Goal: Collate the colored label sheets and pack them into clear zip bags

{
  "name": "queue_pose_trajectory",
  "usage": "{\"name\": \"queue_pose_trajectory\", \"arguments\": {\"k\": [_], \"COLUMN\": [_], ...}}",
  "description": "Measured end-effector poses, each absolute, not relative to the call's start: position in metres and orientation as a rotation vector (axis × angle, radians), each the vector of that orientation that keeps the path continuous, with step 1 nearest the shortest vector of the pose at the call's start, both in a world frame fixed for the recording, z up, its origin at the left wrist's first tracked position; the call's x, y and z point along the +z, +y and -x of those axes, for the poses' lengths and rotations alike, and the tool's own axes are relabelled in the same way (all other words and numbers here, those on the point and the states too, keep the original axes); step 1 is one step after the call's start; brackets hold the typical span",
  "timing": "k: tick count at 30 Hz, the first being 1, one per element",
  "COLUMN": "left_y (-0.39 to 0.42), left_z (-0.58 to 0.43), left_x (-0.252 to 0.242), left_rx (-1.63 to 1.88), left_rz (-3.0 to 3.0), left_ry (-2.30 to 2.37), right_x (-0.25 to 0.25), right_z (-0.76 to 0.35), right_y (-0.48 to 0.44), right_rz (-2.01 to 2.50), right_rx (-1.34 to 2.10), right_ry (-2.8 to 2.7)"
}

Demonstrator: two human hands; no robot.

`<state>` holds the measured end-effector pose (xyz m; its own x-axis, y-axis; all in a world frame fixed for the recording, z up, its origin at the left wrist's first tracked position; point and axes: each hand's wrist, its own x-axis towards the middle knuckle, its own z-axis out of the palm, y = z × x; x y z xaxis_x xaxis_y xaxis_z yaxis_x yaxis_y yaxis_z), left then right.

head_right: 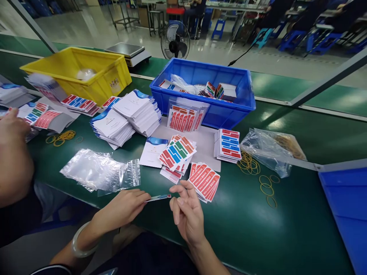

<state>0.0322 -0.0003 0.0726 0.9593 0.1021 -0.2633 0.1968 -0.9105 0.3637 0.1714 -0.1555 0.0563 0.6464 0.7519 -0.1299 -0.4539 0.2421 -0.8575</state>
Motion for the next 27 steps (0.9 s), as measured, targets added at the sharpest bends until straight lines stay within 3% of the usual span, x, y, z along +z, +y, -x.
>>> {"name": "queue_pose_trajectory", "arguments": {"k": [15,27], "left_y": [0.001,-0.006], "left_z": [-0.038,-0.054], "left_x": [0.073,0.072], "left_rx": [-0.36,-0.233], "left_rz": [-2.676,-2.75], "left_ry": [0.203,0.088], "right_x": [0.056,0.041], "right_z": [-0.166,-0.171], "right_y": [-0.158,-0.173], "right_rz": [0.955,1.184], "right_rx": [0.93,0.632], "right_ry": [-0.42,-0.57]}}
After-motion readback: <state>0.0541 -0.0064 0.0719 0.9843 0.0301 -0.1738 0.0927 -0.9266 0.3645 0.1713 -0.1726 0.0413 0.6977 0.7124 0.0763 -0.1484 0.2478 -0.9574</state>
